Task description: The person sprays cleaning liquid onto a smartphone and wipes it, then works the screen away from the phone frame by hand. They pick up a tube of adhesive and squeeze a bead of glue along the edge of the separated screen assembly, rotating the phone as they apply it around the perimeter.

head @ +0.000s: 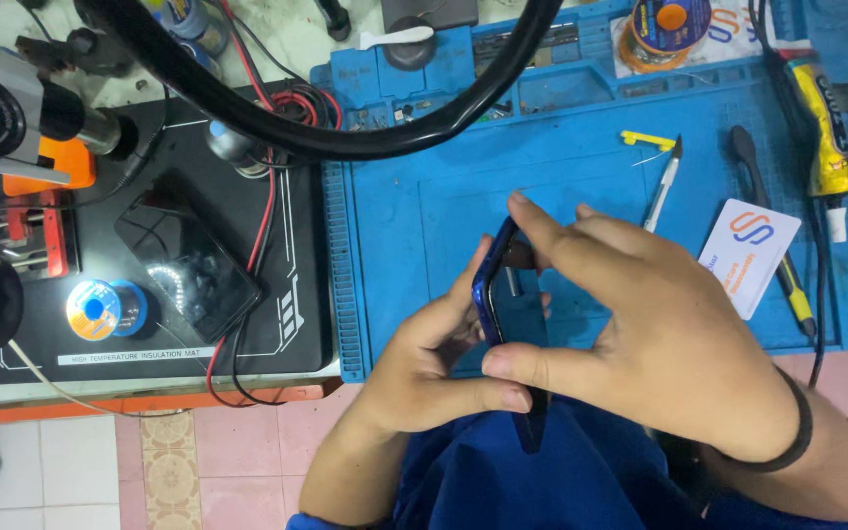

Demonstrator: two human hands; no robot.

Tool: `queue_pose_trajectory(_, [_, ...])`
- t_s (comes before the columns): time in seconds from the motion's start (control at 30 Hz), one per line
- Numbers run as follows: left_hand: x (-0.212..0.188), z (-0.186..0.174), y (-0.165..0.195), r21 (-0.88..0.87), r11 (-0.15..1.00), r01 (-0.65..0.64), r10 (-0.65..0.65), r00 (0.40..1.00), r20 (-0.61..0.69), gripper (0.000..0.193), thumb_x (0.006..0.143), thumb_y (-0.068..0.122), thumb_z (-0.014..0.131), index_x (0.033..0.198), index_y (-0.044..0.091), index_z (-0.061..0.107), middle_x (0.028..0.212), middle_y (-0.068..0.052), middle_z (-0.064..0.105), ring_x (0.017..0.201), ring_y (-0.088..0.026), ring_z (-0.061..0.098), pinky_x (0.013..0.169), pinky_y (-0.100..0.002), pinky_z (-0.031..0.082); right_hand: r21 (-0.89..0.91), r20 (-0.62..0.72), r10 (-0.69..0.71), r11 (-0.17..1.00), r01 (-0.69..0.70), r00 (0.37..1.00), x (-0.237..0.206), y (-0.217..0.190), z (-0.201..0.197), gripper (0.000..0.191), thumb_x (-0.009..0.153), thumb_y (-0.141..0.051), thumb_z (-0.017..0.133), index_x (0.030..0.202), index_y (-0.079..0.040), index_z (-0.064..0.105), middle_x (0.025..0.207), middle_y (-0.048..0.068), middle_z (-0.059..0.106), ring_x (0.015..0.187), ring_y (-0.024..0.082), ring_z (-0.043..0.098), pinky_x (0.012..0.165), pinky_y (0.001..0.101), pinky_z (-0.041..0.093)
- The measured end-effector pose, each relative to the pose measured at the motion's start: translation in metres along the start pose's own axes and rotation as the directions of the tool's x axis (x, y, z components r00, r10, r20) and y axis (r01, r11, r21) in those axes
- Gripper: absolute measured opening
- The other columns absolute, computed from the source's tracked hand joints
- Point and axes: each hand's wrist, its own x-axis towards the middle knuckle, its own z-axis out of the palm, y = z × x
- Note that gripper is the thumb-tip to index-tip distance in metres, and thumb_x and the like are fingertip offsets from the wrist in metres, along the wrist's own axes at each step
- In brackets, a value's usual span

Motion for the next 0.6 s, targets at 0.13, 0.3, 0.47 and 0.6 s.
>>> queue_pose_trajectory(0.13, [0.001,-0.005,0.002,-0.102,0.993,0.066,-0.065,0.998,0.005,0.096,0.096,0.005,0.078,0.170,0.003,0.016,0.167,-0.016,0.041,0.146,-0.024,0.050,0.126,-0.041,0.039,0.041,0.022,0.064,0.997,-0.065,0.998,0.001,0.010,0.009,0.100,0.068,-0.051,0.086,0.151,-0.005,0.054,0.102,0.013,0.066,0.088,0.029,0.065,0.074,0.0332,0.050])
queue_pose_trajectory(0.3, [-0.003,-0.005,-0.001,-0.515,0.834,0.198,-0.267,0.962,-0.062,0.065,0.100,0.017,0.060,0.154,-0.010,0.037,0.139,-0.027,0.061,0.130,-0.035,0.062,0.115,-0.047,0.045,0.590,0.143,0.116,0.787,-0.179,0.983,0.006,0.049,0.024,0.060,0.087,-0.024,0.077,0.141,-0.003,0.058,0.108,0.003,0.071,0.097,0.014,0.068,0.085,0.0293,0.055])
queue_pose_trajectory(0.47, [0.010,-0.022,0.007,0.031,0.941,0.337,-0.312,0.899,-0.307,0.051,0.105,0.012,0.059,0.152,-0.007,0.053,0.124,-0.019,0.068,0.113,-0.021,0.063,0.100,-0.034,0.049,0.803,0.288,0.316,0.435,-0.408,0.904,-0.005,0.074,0.048,0.025,0.092,-0.007,0.076,0.114,0.001,0.069,0.091,0.003,0.067,0.081,0.009,0.061,0.068,0.0265,0.051])
queue_pose_trajectory(0.6, [0.019,-0.016,0.024,0.288,0.906,0.311,-0.240,0.936,-0.257,0.054,0.097,0.014,0.067,0.146,-0.002,0.051,0.126,-0.011,0.072,0.114,-0.018,0.069,0.099,-0.029,0.055,0.830,0.077,0.414,0.478,-0.289,0.907,-0.028,0.064,0.060,0.021,0.092,-0.006,0.076,0.110,0.000,0.066,0.095,0.002,0.068,0.085,0.007,0.063,0.073,0.0232,0.052])
